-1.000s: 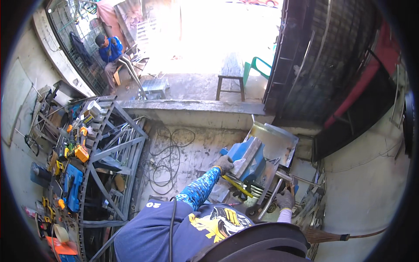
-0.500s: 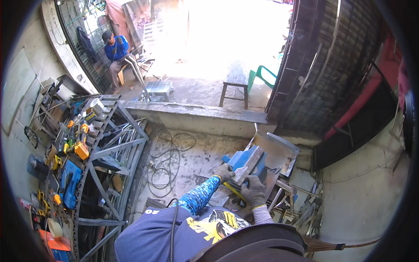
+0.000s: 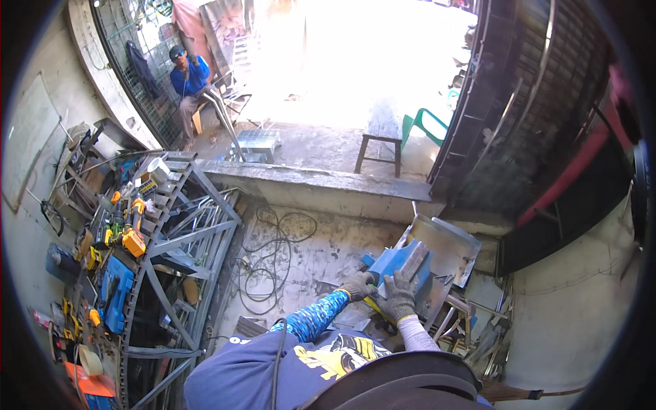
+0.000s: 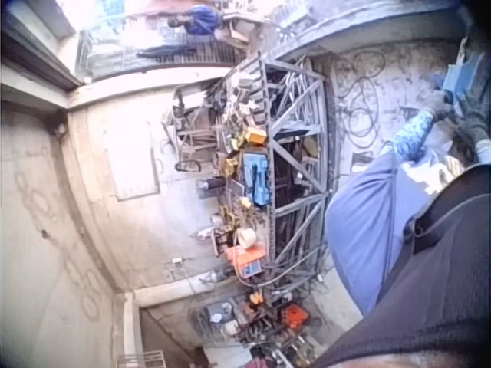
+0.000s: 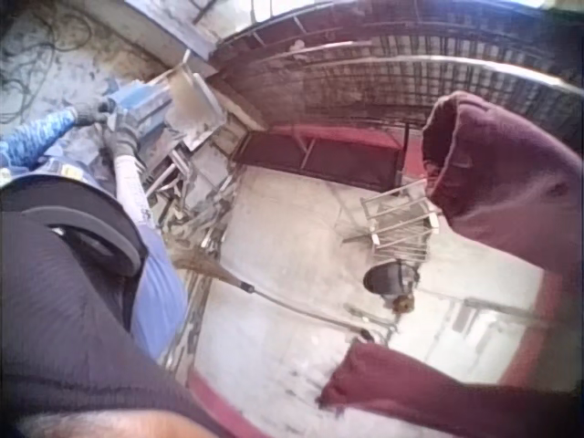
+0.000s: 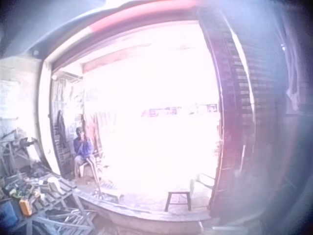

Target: The person hammers a metal piece secured in a vise using a hammer, loosens the vise to remove the metal piece, and fits it against a metal bar by hand.

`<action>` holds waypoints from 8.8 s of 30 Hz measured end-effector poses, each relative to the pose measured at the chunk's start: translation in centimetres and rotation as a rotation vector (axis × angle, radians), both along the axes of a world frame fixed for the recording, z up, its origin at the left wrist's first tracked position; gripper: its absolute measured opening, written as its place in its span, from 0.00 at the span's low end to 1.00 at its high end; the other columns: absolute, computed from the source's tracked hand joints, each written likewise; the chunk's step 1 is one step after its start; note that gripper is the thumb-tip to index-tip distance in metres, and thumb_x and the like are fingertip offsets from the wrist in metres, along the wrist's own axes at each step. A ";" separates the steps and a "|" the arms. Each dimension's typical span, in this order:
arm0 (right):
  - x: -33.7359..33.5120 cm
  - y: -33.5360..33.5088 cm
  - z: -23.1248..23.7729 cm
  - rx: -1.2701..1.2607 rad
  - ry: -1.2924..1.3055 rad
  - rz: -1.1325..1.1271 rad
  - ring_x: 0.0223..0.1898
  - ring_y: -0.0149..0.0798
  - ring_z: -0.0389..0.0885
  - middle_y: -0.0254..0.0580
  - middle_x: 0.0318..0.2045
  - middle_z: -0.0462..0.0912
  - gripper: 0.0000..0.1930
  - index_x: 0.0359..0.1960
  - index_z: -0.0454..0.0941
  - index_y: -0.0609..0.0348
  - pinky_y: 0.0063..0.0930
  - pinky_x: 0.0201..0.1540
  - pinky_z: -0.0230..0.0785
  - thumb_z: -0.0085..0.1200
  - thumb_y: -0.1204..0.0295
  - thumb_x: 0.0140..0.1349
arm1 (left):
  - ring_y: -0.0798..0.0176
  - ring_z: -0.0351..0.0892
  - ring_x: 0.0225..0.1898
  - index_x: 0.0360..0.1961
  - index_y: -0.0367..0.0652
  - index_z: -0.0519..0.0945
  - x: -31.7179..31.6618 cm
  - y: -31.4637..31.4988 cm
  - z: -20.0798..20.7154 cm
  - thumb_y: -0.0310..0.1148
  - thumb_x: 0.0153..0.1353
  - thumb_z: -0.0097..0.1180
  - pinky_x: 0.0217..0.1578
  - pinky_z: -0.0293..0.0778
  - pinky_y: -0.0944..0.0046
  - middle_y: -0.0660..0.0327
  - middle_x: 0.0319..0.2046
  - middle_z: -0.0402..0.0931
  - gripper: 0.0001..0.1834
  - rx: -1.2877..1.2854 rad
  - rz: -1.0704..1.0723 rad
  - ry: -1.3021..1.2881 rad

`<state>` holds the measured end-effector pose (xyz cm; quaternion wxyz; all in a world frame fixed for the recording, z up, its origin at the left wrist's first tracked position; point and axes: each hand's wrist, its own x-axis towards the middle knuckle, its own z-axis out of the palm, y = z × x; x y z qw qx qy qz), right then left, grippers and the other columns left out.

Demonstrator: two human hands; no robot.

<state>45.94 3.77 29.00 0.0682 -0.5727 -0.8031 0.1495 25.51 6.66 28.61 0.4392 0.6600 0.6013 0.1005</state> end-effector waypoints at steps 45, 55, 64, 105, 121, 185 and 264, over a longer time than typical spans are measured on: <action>-2.9 4.2 0.2 0.159 0.237 -0.044 0.67 0.56 0.68 0.51 0.58 0.76 0.26 0.45 0.83 0.53 0.65 0.74 0.43 0.65 0.53 0.45 | 0.41 0.79 0.58 0.54 0.40 0.83 -17.3 -27.2 -10.6 0.56 0.64 0.51 0.59 0.73 0.52 0.40 0.55 0.80 0.31 -0.530 0.220 0.371; -2.6 4.0 0.2 0.228 0.265 0.166 0.60 0.54 0.73 0.48 0.52 0.80 0.17 0.41 0.87 0.48 0.69 0.73 0.44 0.58 0.54 0.55 | 0.47 0.77 0.60 0.59 0.57 0.82 -17.3 -28.4 -9.6 0.46 0.66 0.54 0.61 0.73 0.53 0.47 0.58 0.79 0.22 -0.441 0.139 0.338; -3.9 5.7 -0.3 0.132 0.120 0.451 0.49 0.51 0.78 0.44 0.42 0.85 0.14 0.33 0.86 0.52 0.55 0.58 0.62 0.56 0.57 0.54 | 0.44 0.78 0.58 0.59 0.59 0.82 -15.9 -26.2 -9.1 0.41 0.70 0.49 0.59 0.74 0.51 0.49 0.56 0.78 0.19 -0.441 0.050 0.501; -4.3 5.7 1.7 0.029 -0.070 0.414 0.49 0.48 0.81 0.35 0.44 0.87 0.13 0.36 0.90 0.39 0.49 0.54 0.65 0.54 0.55 0.56 | 0.37 0.79 0.56 0.50 0.39 0.85 -12.0 -20.2 -7.0 0.49 0.62 0.51 0.60 0.72 0.48 0.39 0.51 0.81 0.27 -0.377 0.449 0.260; -3.7 4.2 2.2 -0.020 -0.069 0.414 0.48 0.50 0.83 0.40 0.43 0.87 0.12 0.33 0.88 0.44 0.50 0.52 0.69 0.56 0.56 0.56 | 0.38 0.79 0.57 0.53 0.41 0.85 -11.7 -25.4 -10.4 0.64 0.60 0.54 0.59 0.72 0.47 0.43 0.53 0.82 0.37 -0.416 0.397 0.254; -3.3 4.4 3.0 0.231 0.110 0.491 0.48 0.57 0.76 0.47 0.42 0.77 0.17 0.36 0.77 0.51 0.56 0.53 0.69 0.63 0.60 0.45 | 0.40 0.81 0.54 0.52 0.46 0.84 -8.6 -3.8 -9.4 0.49 0.59 0.56 0.57 0.75 0.49 0.43 0.52 0.82 0.25 -0.156 0.429 -0.038; -3.0 6.1 4.9 0.194 0.153 0.568 0.36 0.49 0.81 0.40 0.32 0.80 0.10 0.26 0.80 0.52 0.49 0.39 0.73 0.62 0.61 0.48 | 0.40 0.70 0.68 0.72 0.45 0.67 -7.0 -6.4 -24.4 0.57 0.68 0.47 0.69 0.63 0.49 0.42 0.67 0.69 0.38 -0.595 0.432 0.023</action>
